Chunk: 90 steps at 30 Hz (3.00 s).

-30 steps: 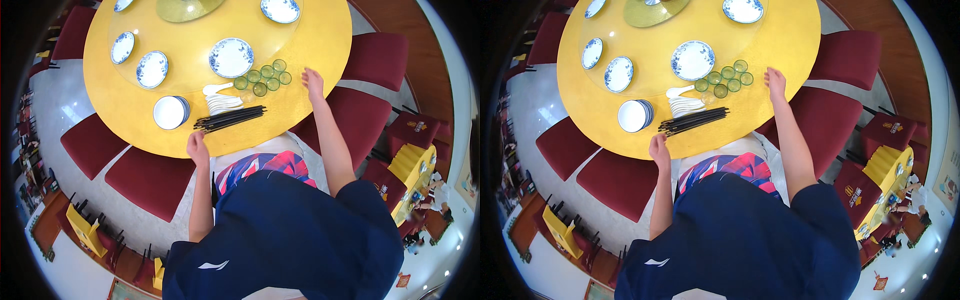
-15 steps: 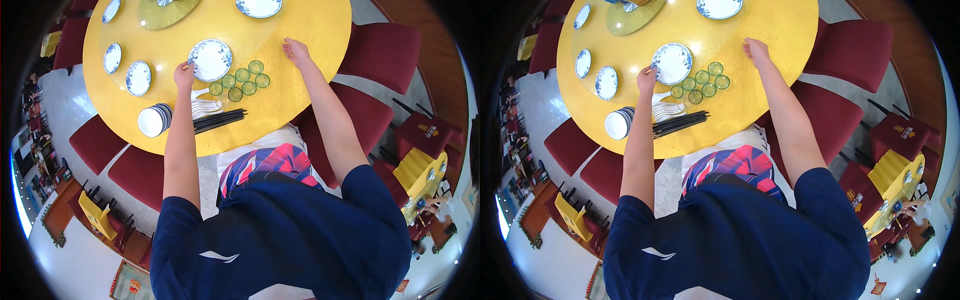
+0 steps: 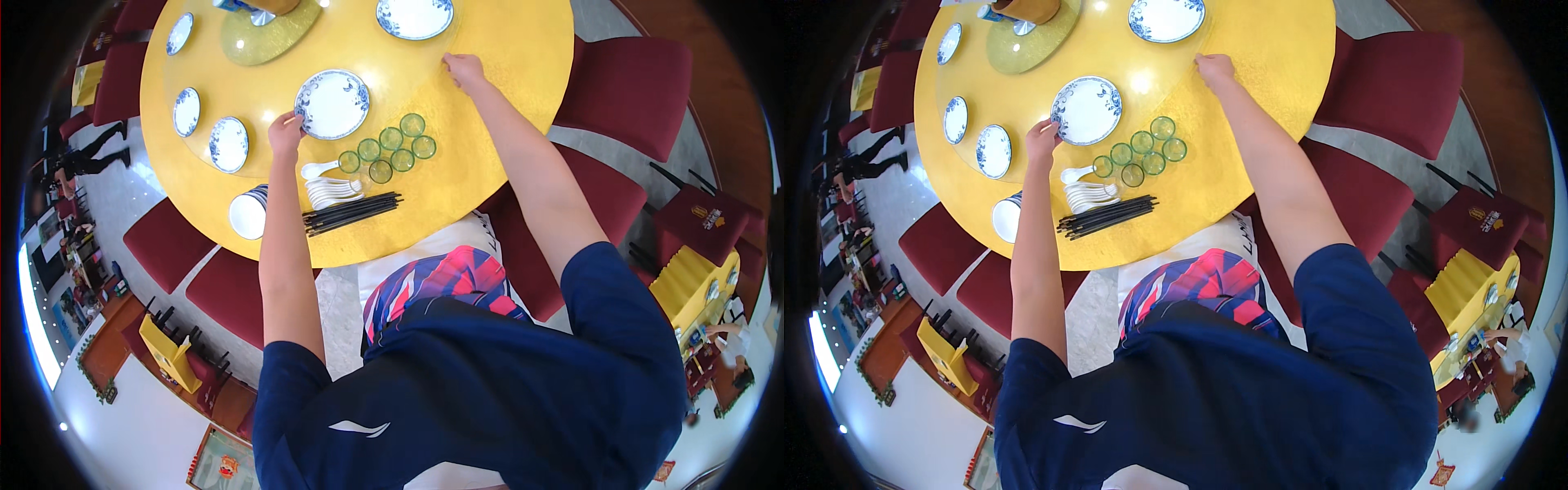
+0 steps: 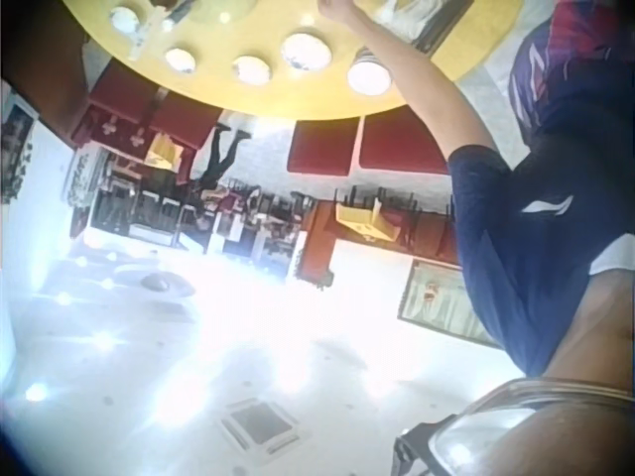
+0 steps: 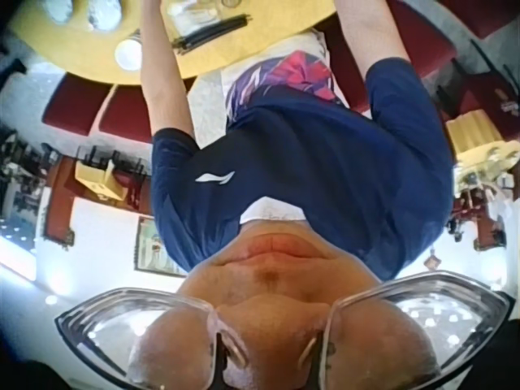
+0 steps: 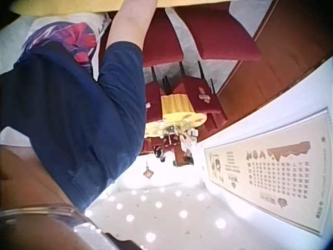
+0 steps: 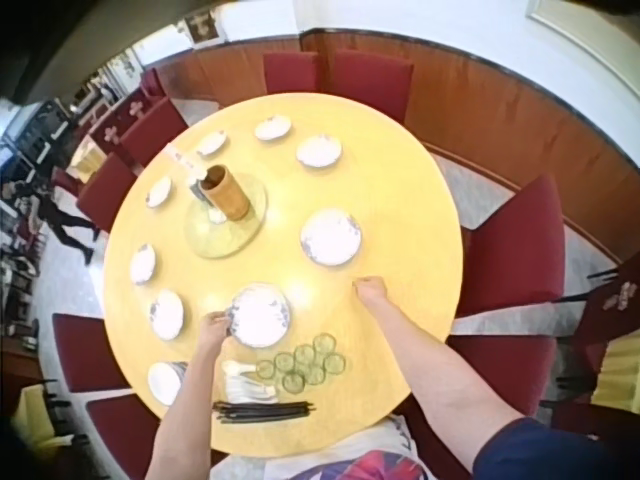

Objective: The recorder organizes spoons, chopsticks, glasses, and bowls on a large restaurant dining table and moves objects to another table.

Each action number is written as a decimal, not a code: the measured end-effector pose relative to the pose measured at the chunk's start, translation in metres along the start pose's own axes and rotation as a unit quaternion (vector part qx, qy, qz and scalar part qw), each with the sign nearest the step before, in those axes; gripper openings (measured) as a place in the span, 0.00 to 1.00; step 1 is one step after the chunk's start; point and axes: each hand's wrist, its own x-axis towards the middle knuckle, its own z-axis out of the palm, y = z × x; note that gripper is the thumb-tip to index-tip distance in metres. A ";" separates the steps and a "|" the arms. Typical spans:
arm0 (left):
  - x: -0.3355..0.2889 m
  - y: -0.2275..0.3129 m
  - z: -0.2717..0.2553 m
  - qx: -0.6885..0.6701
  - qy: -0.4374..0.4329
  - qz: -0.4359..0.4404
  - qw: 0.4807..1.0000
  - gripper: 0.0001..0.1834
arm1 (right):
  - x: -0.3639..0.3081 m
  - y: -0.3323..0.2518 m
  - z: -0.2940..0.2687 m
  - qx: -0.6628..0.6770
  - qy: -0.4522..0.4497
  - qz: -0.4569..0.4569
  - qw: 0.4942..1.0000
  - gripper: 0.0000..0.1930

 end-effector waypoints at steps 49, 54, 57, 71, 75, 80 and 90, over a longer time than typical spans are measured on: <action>-0.229 -0.088 0.281 -0.409 0.039 -0.229 0.882 0.21 | -0.100 0.064 -0.178 -0.302 0.010 -0.260 0.917 0.11; -0.232 -0.092 0.277 -0.400 0.037 -0.235 0.885 0.17 | -0.111 0.099 -0.167 -0.291 0.003 -0.241 0.926 0.10; -0.236 -0.100 0.258 -0.363 -0.004 -0.220 0.905 0.15 | -0.107 0.102 -0.153 -0.303 -0.013 -0.238 0.923 0.10; -0.182 -0.002 0.100 0.099 0.010 0.329 0.939 0.13 | -0.099 0.091 -0.145 -0.385 -0.066 -0.255 0.884 0.12; -0.126 -0.007 0.100 0.226 0.037 0.421 0.878 0.15 | -0.110 0.081 -0.143 -0.429 -0.074 -0.272 0.858 0.10; -0.089 -0.026 0.091 0.367 -0.004 0.353 0.860 0.26 | -0.106 0.067 -0.143 -0.492 -0.101 -0.235 0.832 0.13; -0.078 -0.078 0.060 0.394 -0.029 0.323 0.860 0.27 | -0.061 -0.059 -0.052 -0.589 0.059 -0.298 0.749 0.21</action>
